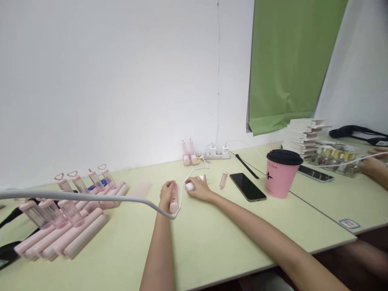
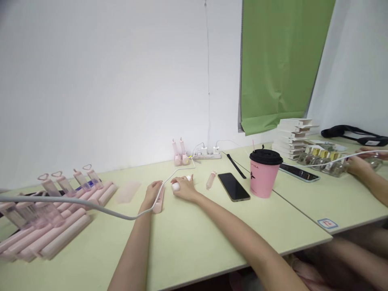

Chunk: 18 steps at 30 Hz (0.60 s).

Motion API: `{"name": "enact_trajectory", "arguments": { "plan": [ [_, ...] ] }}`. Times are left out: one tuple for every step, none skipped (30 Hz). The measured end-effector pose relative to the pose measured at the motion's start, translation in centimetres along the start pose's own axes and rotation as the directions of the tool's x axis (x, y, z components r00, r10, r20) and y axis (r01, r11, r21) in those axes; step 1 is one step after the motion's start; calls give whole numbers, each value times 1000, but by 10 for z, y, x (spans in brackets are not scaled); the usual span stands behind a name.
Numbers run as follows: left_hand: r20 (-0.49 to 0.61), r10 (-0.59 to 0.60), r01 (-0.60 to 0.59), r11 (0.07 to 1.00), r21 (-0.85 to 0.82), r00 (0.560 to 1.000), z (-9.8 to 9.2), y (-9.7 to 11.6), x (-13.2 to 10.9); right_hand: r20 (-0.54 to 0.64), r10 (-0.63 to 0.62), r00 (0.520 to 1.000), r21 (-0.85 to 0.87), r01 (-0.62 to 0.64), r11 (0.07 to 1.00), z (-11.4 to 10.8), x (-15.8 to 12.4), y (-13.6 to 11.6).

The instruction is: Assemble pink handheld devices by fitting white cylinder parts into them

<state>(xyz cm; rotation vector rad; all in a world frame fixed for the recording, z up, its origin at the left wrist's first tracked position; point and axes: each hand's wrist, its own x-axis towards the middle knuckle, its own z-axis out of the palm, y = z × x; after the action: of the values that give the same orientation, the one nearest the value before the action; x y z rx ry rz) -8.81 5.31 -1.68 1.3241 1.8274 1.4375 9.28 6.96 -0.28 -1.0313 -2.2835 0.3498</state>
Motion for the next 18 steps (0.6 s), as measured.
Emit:
{"name": "enact_trajectory", "arguments": {
  "plan": [
    [45, 12, -11, 1000, -10, 999, 3, -1, -1, 16, -29, 999, 28, 29, 999, -6, -11, 2],
    [84, 28, -27, 1000, -6, 996, 4, -1, -2, 26, -48, 999, 57, 47, 997, -12, -20, 5],
    [114, 43, -44, 999, 10, 993, 5, 0, -2, 28, -57, 998, 88, 54, 995, -18, -28, 8],
    [131, 54, -59, 998, 38, 990, 6, 1, -3, 28, -55, 998, 122, 52, 991, -24, -34, 11],
    [136, 57, -67, 995, 73, 989, 6, 2, -4, 28, -50, 998, 158, 45, 986, -28, -38, 14],
    [128, 52, -66, 992, 106, 990, 7, 3, -6, 34, -43, 998, 193, 36, 981, -32, -41, 17],
    [114, 41, -57, 989, 135, 993, 8, 5, -7, 48, -41, 998, 221, 29, 975, -34, -42, 21],
    [107, 33, -50, 986, 161, 994, 9, 7, -8, 65, -37, 997, 240, 21, 971, -35, -42, 24],
    [105, 31, -50, 981, 189, 994, 10, 9, -9, 81, -29, 996, 248, 8, 969, -36, -41, 27],
    [98, 28, -50, 973, 226, 995, 12, 10, -11, 92, -14, 996, 247, -9, 969, -36, -40, 29],
    [89, 24, -47, 962, 270, 996, 14, 12, -12, 99, 9, 995, 237, -32, 971, -35, -39, 31],
    [81, 17, -42, 948, 317, 997, 15, 14, -13, 104, 39, 994, 223, -62, 973, -34, -37, 33],
    [71, 8, -33, 931, 362, 997, 15, 15, -14, 109, 71, 991, 209, -93, 974, -33, -37, 34],
    [55, -1, -21, 914, 405, 998, 14, 16, -14, 117, 99, 988, 198, -121, 973, -33, -36, 35],
    [35, -8, -9, 894, 447, 999, 11, 17, -14, 130, 117, 985, 190, -140, 972, -33, -37, 36],
    [15, -14, 5, 874, 486, 1000, 6, 18, -14, 144, 127, 981, 184, -153, 971, -34, -37, 37],
    [12, -24, 15, 856, 516, 1000, 0, 18, -13, 153, 133, 979, 176, -159, 971, -35, -38, 37],
    [29, -40, 18, 844, 537, 999, -8, 19, -11, 155, 134, 979, 165, -160, 973, -36, -38, 37]
  ]
}}
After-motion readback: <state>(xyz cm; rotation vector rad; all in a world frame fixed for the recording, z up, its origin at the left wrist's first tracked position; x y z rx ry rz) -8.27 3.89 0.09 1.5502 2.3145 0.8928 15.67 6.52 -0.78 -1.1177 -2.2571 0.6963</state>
